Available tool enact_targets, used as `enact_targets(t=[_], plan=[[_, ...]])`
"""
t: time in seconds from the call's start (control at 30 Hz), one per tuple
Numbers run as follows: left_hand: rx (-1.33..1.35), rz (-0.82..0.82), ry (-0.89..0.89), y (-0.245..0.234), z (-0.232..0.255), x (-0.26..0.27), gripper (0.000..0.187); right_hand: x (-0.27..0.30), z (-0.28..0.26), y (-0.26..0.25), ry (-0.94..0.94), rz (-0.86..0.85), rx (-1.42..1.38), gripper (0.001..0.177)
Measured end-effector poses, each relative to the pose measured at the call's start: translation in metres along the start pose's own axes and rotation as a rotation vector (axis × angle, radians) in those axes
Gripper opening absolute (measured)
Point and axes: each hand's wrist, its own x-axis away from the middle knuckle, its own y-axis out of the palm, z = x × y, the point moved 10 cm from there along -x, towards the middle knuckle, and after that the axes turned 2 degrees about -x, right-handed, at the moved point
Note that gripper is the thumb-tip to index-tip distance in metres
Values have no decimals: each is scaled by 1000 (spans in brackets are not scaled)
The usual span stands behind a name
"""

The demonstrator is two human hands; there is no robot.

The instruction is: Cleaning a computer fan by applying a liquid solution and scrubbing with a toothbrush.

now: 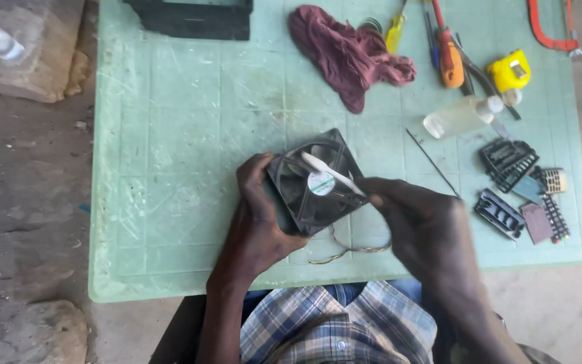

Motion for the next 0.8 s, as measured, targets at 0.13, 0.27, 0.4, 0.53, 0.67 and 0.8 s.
enact_targets(t=[0.13,0.27,0.4,0.53,0.67,0.8], plan=[[-15,16,25,1,-4,-1,125,-8,-17,48,-255,62,42,28],[18,42,-7,-3,-3,-4,120,15,-38,61,-198,47,54,29],[22,12,-71,0,-13,-5,121,8,-9,69,-28,68,151,41],[30,6,-172,3,-18,-1,118,21,-34,66,-59,0,116,38],[10,15,-113,-1,-11,-1,110,14,-33,70,-55,7,91,28],[43,-5,-72,1,-1,1,114,15,-34,75,26,-51,169,37]])
